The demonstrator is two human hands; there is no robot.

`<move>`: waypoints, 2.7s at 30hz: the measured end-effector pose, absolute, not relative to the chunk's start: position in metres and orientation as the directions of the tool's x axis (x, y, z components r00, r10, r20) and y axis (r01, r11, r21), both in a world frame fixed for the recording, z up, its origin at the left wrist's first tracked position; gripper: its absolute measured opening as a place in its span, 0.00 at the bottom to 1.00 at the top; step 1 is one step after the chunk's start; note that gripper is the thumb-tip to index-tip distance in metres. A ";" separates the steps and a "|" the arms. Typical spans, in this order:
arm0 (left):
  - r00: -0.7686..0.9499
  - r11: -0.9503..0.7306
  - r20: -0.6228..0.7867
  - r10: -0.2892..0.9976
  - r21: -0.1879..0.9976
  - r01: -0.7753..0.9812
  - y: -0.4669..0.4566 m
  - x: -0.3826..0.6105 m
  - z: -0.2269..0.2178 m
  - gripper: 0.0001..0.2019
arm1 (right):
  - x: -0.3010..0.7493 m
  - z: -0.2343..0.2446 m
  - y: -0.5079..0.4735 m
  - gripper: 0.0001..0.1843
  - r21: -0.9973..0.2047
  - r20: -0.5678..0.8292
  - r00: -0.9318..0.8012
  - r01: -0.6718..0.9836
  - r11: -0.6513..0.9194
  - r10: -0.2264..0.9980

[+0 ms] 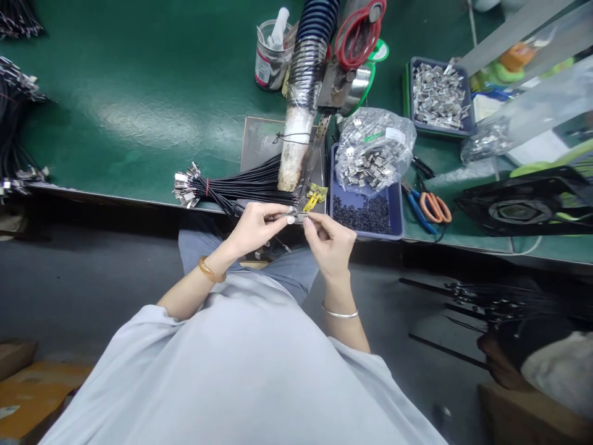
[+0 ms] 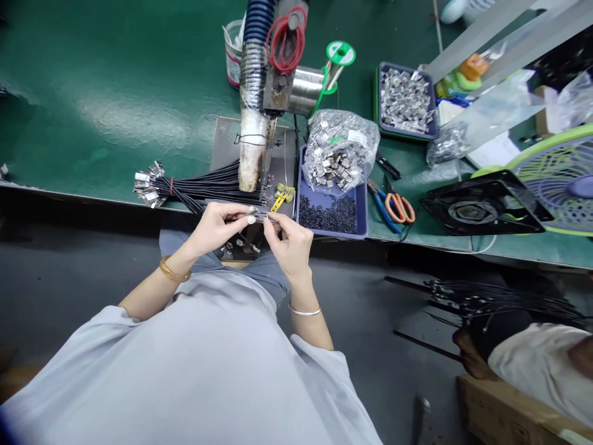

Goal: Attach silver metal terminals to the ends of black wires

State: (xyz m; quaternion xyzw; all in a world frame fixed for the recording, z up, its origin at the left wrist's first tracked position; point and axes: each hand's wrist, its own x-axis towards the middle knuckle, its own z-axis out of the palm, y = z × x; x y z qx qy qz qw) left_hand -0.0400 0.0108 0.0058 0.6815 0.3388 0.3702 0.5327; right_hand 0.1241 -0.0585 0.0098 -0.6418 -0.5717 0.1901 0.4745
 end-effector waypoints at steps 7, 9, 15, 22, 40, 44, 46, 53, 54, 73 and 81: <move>0.369 -0.231 0.165 0.915 0.962 0.144 0.004 -0.027 0.008 0.07 | 0.132 0.015 -0.067 0.10 -0.903 0.352 0.396 0.384 0.195 0.848; 0.360 -0.259 0.188 0.914 0.952 0.160 0.005 -0.026 0.008 0.07 | 0.131 0.018 -0.066 0.06 -0.850 0.402 0.372 0.493 0.189 0.837; 0.341 -0.293 0.224 0.913 0.941 0.168 0.009 -0.024 0.003 0.08 | 0.124 0.013 -0.051 0.05 -0.591 0.610 0.120 0.728 0.349 0.783; 0.268 -0.202 0.174 0.948 0.976 0.081 0.009 -0.018 0.002 0.08 | 0.118 0.002 -0.045 0.06 -0.883 0.355 0.346 0.430 0.189 0.869; 0.213 -0.141 0.122 0.969 0.987 0.077 0.006 -0.014 0.010 0.07 | 0.117 0.013 -0.044 0.08 -0.699 0.552 0.210 0.645 0.310 0.807; 0.241 -0.113 0.083 0.967 0.987 0.114 0.003 -0.017 0.009 0.07 | 0.118 0.015 -0.050 0.07 -0.759 0.473 0.227 0.596 0.263 0.852; 0.275 -0.147 0.106 0.956 0.980 0.135 0.002 -0.019 0.008 0.07 | 0.120 0.018 -0.054 0.05 -0.810 0.434 0.283 0.538 0.233 0.855; 0.424 -0.327 0.234 0.875 0.931 0.161 0.001 -0.038 -0.004 0.07 | 0.161 0.033 -0.058 0.09 -0.723 0.536 0.485 0.687 0.078 0.691; 0.400 -0.353 0.268 0.876 0.923 0.156 0.002 -0.040 -0.006 0.07 | 0.172 0.031 -0.055 0.08 -0.721 0.472 0.492 0.693 -0.001 0.732; 0.484 -0.724 0.545 0.685 0.584 0.367 0.018 -0.045 -0.020 0.10 | 0.231 -0.005 -0.010 0.09 -0.566 0.318 0.429 0.801 -0.194 0.845; 0.481 -0.797 0.637 0.603 0.456 0.396 0.016 -0.038 -0.016 0.14 | 0.185 0.009 -0.046 0.13 -0.887 0.306 0.505 0.460 0.049 0.807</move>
